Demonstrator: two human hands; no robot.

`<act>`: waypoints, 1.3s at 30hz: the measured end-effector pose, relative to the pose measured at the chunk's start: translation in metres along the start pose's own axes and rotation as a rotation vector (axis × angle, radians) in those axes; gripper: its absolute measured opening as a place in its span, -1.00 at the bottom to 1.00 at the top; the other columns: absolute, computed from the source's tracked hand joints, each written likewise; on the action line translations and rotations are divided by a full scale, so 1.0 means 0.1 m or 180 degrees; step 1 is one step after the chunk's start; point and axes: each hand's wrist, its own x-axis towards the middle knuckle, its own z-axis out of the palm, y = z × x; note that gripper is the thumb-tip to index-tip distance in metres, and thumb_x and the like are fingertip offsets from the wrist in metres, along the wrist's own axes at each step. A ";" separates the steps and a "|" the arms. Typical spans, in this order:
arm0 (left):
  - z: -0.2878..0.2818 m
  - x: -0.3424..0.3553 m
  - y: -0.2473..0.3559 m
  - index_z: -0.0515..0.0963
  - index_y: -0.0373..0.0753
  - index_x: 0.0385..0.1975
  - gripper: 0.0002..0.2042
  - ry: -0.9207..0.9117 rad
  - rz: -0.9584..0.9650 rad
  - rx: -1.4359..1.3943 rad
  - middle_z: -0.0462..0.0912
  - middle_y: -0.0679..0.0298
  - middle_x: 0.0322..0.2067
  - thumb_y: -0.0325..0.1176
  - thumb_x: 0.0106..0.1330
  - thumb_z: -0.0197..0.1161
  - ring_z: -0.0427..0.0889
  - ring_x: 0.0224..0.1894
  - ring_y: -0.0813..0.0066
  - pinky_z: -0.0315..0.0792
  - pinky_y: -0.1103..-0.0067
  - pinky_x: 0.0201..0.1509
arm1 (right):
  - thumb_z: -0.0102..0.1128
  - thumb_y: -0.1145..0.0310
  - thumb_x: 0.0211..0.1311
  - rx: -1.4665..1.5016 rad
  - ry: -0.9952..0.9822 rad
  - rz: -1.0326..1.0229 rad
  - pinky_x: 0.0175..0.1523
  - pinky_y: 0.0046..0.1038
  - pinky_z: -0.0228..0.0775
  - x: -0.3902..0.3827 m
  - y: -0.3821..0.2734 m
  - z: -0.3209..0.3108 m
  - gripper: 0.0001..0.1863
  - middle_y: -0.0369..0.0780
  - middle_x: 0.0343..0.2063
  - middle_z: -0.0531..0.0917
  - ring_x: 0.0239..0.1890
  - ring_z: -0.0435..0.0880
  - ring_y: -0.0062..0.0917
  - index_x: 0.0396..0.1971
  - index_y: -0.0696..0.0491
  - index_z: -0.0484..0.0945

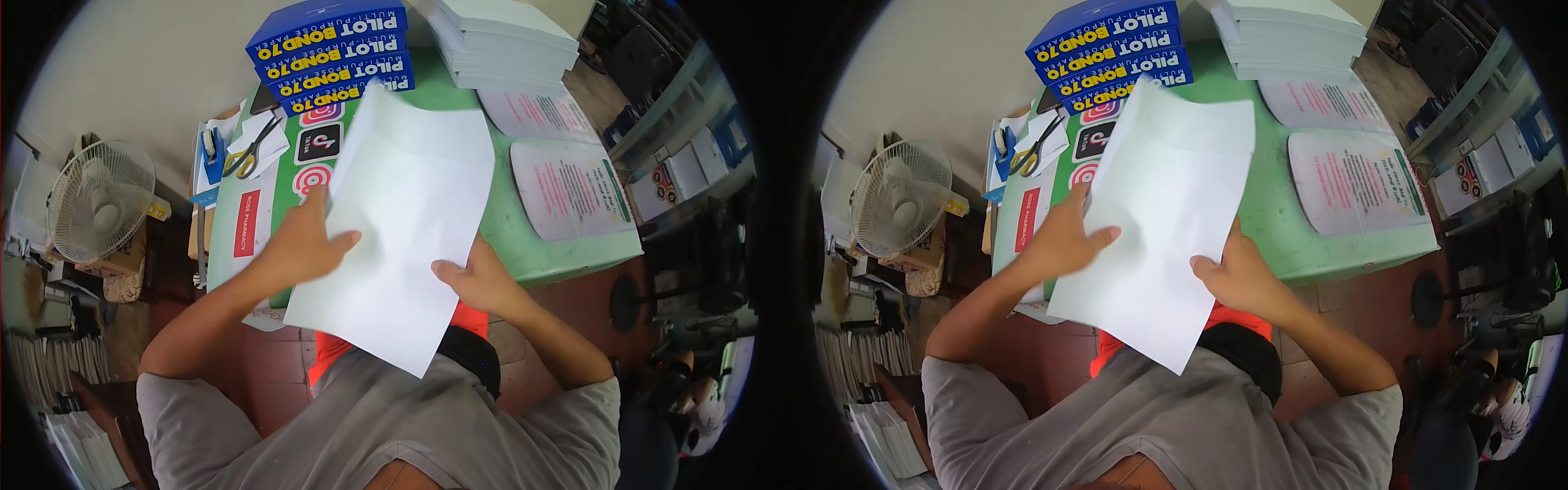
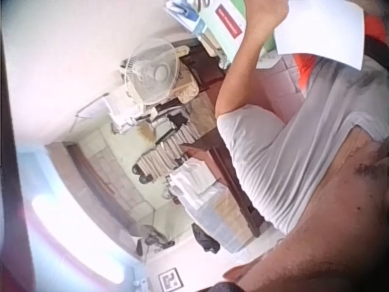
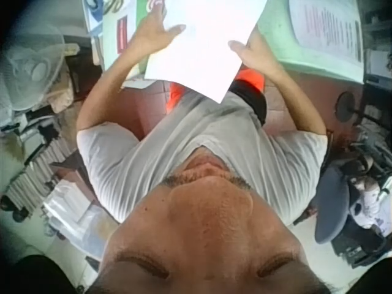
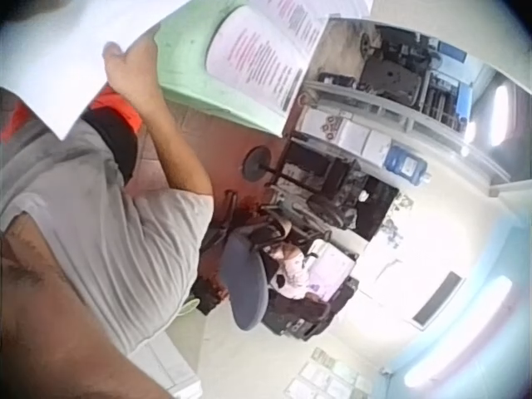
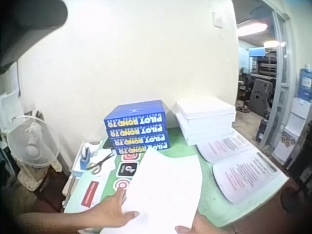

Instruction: Counting or flipping through a stack of white paper on a green table.

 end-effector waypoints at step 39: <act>0.18 -0.09 -0.11 0.56 -0.46 -0.29 -0.58 -0.0054 -0.0669 -0.2310 0.63 0.13 -0.43 -0.10 0.41 0.11 0.58 -0.39 0.49 0.47 0.50 -0.30 | 0.11 0.37 0.29 0.1354 -0.0599 0.0540 0.09 -0.40 0.41 0.41 -0.46 -0.06 -0.46 -0.11 0.03 0.51 0.01 0.53 -0.49 0.20 0.25 0.20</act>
